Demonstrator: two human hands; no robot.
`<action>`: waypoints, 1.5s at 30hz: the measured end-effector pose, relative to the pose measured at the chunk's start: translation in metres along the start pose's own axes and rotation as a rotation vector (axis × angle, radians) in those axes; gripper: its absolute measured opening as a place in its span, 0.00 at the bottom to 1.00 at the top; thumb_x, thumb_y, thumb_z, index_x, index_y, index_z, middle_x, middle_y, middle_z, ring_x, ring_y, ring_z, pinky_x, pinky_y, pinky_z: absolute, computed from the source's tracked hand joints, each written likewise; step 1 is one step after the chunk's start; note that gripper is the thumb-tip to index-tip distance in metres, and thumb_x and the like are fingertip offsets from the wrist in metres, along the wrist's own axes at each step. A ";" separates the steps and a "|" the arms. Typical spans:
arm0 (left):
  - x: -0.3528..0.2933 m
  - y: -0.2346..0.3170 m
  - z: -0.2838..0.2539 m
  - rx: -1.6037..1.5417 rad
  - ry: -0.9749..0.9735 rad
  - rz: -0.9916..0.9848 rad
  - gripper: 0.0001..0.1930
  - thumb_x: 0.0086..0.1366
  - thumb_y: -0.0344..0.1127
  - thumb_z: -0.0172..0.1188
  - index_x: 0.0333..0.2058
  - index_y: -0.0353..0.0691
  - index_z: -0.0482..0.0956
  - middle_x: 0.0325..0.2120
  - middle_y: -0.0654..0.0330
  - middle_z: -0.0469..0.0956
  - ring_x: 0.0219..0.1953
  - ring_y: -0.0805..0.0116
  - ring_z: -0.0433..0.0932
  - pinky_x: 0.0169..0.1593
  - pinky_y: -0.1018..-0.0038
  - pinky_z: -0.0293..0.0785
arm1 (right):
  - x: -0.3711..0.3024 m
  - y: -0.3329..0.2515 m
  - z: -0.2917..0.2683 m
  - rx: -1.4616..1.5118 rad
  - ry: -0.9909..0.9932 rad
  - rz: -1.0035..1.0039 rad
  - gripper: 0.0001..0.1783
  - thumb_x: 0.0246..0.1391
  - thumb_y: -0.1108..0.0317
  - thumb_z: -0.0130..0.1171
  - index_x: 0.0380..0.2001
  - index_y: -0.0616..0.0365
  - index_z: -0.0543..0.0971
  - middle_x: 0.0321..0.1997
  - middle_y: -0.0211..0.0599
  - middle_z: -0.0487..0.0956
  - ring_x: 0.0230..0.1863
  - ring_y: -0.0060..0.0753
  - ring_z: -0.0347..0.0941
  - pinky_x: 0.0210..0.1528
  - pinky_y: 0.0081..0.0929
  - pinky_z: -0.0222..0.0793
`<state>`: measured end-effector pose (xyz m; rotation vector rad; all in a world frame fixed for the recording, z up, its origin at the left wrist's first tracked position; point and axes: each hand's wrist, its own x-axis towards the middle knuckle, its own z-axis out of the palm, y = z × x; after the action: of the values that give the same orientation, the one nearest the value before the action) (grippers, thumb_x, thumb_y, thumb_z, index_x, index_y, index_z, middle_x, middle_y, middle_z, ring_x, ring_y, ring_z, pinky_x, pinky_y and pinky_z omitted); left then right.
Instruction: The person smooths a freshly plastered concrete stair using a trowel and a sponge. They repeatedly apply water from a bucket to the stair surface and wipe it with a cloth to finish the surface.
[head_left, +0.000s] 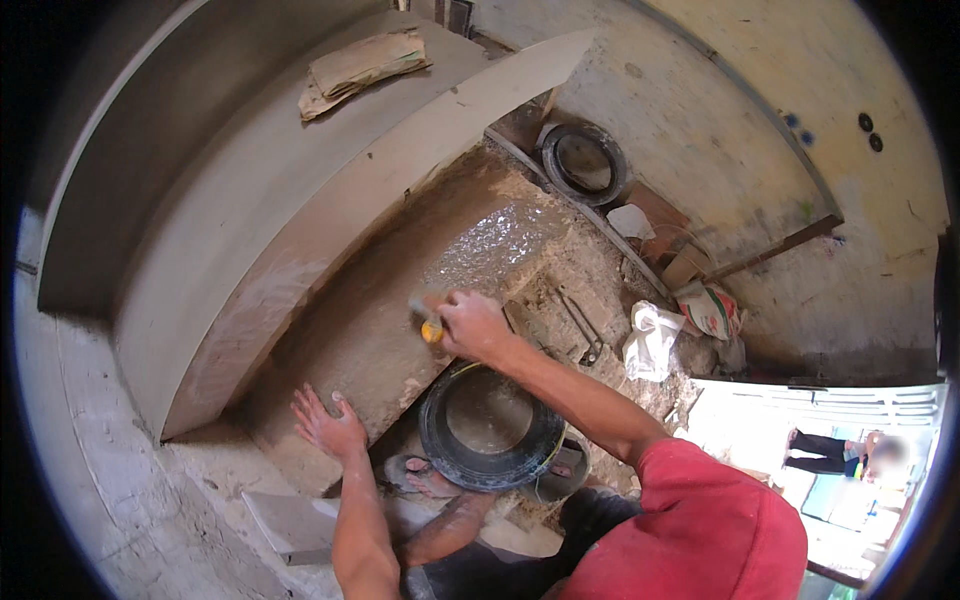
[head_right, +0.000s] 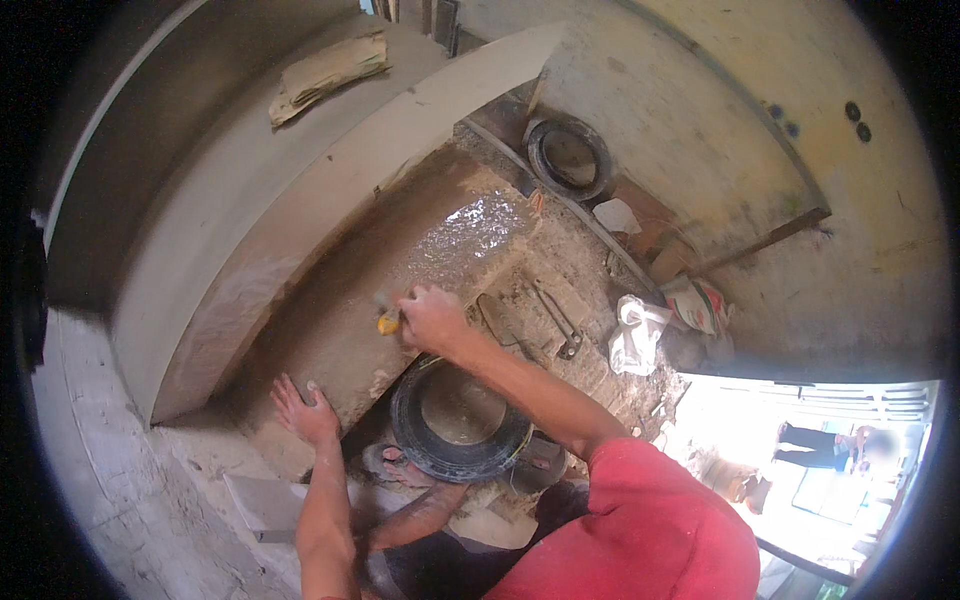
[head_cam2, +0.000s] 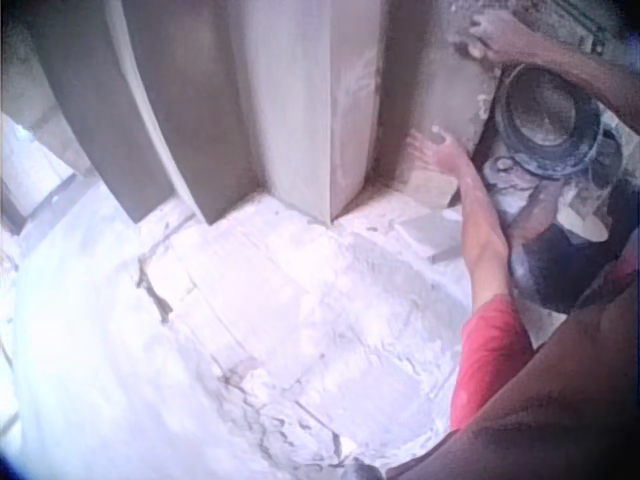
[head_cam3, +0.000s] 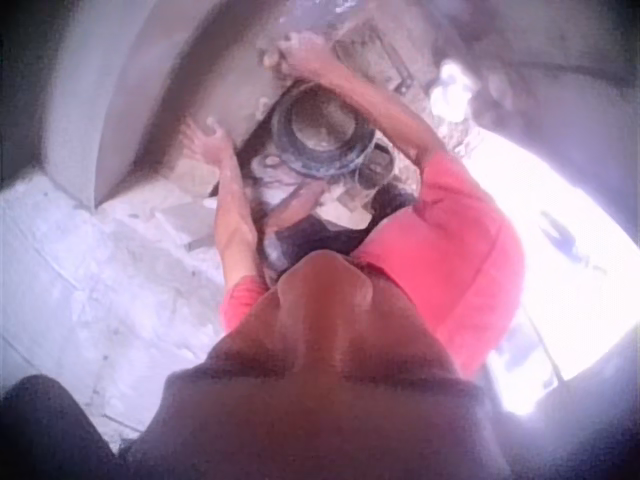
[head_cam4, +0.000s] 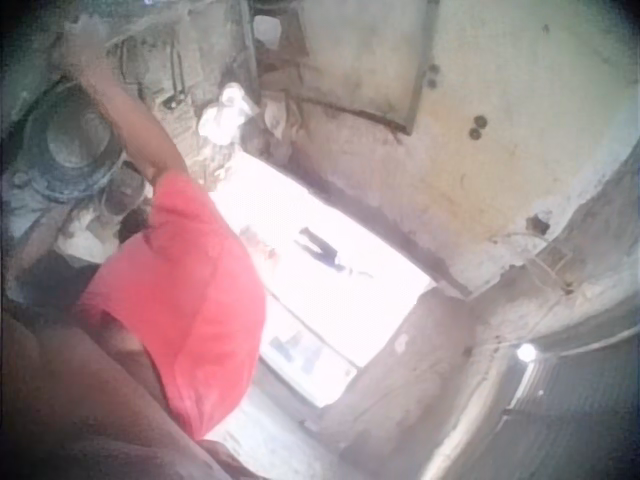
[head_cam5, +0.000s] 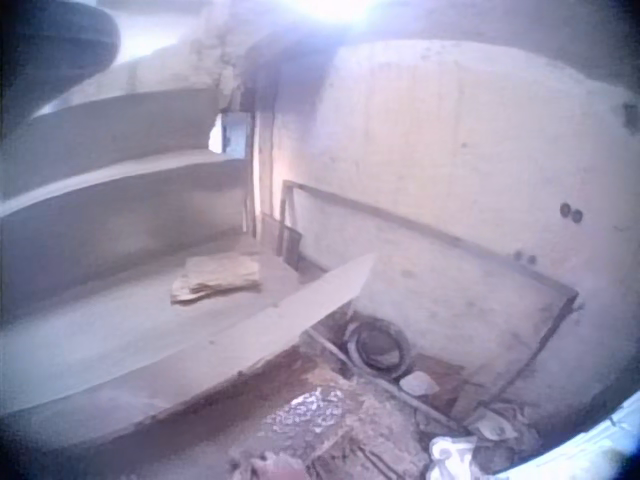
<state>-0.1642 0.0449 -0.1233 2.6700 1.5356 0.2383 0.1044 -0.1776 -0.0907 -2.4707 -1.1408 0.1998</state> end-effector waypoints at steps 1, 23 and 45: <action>0.001 0.001 -0.001 -0.003 0.006 0.013 0.36 0.72 0.48 0.59 0.76 0.52 0.63 0.78 0.61 0.58 0.80 0.54 0.52 0.80 0.47 0.43 | 0.002 0.003 -0.004 0.116 0.069 0.149 0.26 0.48 0.55 0.71 0.51 0.53 0.86 0.42 0.49 0.86 0.43 0.58 0.84 0.42 0.50 0.82; 0.002 -0.002 0.003 0.072 -0.020 0.005 0.35 0.73 0.49 0.57 0.76 0.54 0.62 0.79 0.60 0.57 0.80 0.53 0.51 0.79 0.46 0.43 | -0.009 0.025 -0.047 0.177 0.421 0.051 0.22 0.53 0.63 0.69 0.53 0.48 0.86 0.43 0.43 0.87 0.43 0.50 0.85 0.45 0.46 0.82; 0.001 0.000 0.002 0.024 0.010 0.017 0.35 0.73 0.48 0.58 0.76 0.54 0.62 0.79 0.60 0.57 0.80 0.52 0.52 0.80 0.46 0.44 | -0.035 0.056 -0.068 -0.030 0.227 0.296 0.16 0.57 0.67 0.71 0.48 0.53 0.87 0.42 0.42 0.87 0.44 0.50 0.83 0.47 0.44 0.77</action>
<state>-0.1636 0.0462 -0.1250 2.7058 1.5285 0.2355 0.1406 -0.2569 -0.0546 -2.6005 -0.6888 -0.0161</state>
